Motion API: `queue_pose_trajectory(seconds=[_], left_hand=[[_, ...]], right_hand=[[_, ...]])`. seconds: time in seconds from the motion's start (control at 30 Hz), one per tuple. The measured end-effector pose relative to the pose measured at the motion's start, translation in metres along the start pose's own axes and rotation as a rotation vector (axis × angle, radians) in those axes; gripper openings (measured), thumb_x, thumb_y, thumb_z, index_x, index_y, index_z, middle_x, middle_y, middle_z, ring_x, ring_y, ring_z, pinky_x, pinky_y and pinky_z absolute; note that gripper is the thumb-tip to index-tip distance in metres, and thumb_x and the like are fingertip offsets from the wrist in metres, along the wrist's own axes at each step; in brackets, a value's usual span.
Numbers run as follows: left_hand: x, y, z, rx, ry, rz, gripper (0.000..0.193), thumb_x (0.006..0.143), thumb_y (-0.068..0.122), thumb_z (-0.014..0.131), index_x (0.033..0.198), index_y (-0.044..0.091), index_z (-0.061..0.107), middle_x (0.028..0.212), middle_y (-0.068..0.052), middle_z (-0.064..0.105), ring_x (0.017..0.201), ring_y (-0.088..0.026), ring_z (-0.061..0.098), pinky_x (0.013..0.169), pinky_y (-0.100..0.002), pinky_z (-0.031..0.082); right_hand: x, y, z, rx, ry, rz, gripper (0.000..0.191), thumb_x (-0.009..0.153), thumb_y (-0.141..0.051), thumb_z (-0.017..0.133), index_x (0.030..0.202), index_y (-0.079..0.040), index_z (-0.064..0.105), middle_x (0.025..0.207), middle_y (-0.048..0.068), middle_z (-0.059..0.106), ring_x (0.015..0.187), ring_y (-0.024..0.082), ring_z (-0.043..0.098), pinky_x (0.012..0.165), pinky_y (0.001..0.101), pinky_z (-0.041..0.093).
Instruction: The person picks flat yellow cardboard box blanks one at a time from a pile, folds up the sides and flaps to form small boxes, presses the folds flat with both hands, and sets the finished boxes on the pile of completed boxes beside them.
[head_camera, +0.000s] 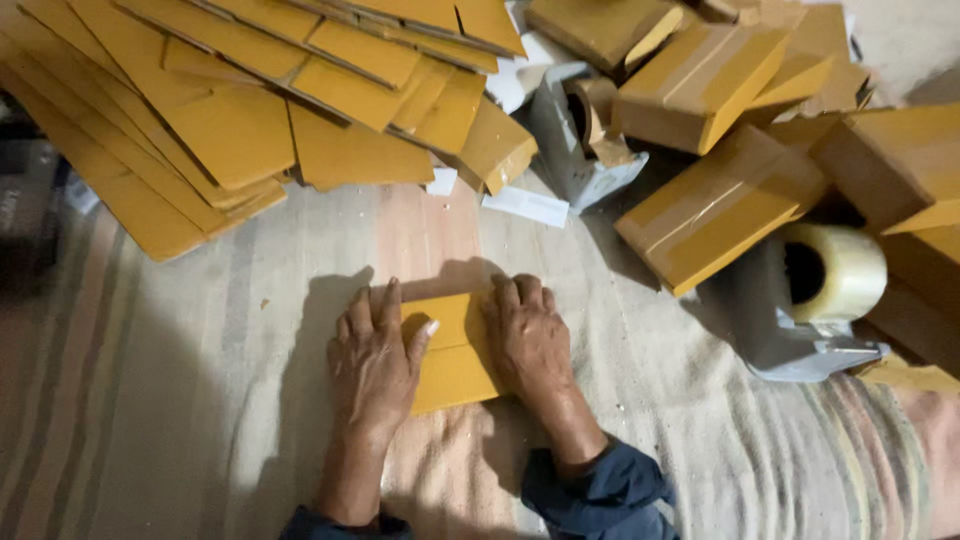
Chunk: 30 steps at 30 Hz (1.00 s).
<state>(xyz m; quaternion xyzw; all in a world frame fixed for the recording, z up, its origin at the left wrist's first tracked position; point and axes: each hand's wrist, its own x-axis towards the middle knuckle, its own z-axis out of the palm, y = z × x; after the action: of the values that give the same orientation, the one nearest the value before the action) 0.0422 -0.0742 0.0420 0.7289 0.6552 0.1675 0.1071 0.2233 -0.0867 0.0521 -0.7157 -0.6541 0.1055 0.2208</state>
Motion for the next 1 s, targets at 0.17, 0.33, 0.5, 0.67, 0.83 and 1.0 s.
queue_pose_trajectory(seconds=[0.17,0.33,0.5,0.67,0.83,1.0], left_hand=[[-0.002,-0.003,-0.001,-0.005,-0.049,0.028,0.072,0.095,0.054,0.054,0.152,0.013,0.041,0.151,-0.022,0.039,0.135,-0.04,0.041,0.105,-0.058,0.039],[0.0,-0.002,-0.003,0.021,-0.05,0.021,0.059,0.103,0.047,0.046,0.156,0.019,0.041,0.155,-0.019,0.04,0.137,-0.038,0.044,0.108,-0.057,0.04],[0.001,-0.006,0.003,0.039,-0.16,-0.017,0.068,0.098,0.054,0.041,0.157,0.02,0.038,0.157,-0.022,0.036,0.136,-0.04,0.041,0.106,-0.059,0.036],[-0.001,-0.011,0.008,-0.034,-0.056,0.034,0.065,0.1,0.053,0.039,0.154,0.016,0.042,0.15,-0.022,0.044,0.135,-0.039,0.046,0.11,-0.06,0.039],[0.001,-0.012,0.008,-0.104,-0.088,-0.015,0.059,0.099,0.046,0.048,0.152,0.019,0.047,0.145,-0.018,0.049,0.129,-0.034,0.051,0.107,-0.057,0.043],[0.002,-0.015,0.01,-0.045,-0.121,0.022,0.067,0.096,0.051,0.053,0.153,0.016,0.044,0.142,-0.021,0.048,0.126,-0.037,0.049,0.103,-0.059,0.041]], right_hand=[[-0.002,-0.001,0.001,-0.093,0.12,-0.175,0.067,0.089,-0.049,0.067,0.137,-0.005,0.057,0.127,0.028,0.056,0.106,0.046,0.059,0.088,0.0517,0.051],[-0.001,-0.009,-0.004,-0.062,0.013,-0.055,0.057,0.095,-0.044,0.058,0.141,-0.01,0.055,0.135,0.025,0.055,0.115,0.044,0.06,0.092,0.051,0.052],[-0.002,-0.01,-0.007,-0.119,0.007,-0.109,0.068,0.091,-0.05,0.061,0.142,-0.007,0.052,0.132,0.029,0.05,0.11,0.047,0.058,0.089,0.0529,0.051],[-0.003,-0.01,-0.005,-0.093,0.023,-0.106,0.07,0.092,-0.055,0.059,0.141,-0.007,0.053,0.133,0.027,0.051,0.112,0.045,0.059,0.091,0.052,0.052],[-0.002,-0.01,-0.008,-0.089,0.002,-0.092,0.064,0.096,-0.053,0.052,0.141,-0.008,0.055,0.133,0.025,0.053,0.114,0.044,0.059,0.093,0.0515,0.052],[0.0,-0.012,-0.009,-0.089,-0.069,-0.032,0.069,0.097,-0.059,0.049,0.144,-0.009,0.053,0.134,0.026,0.052,0.118,0.042,0.059,0.096,0.0514,0.052]])
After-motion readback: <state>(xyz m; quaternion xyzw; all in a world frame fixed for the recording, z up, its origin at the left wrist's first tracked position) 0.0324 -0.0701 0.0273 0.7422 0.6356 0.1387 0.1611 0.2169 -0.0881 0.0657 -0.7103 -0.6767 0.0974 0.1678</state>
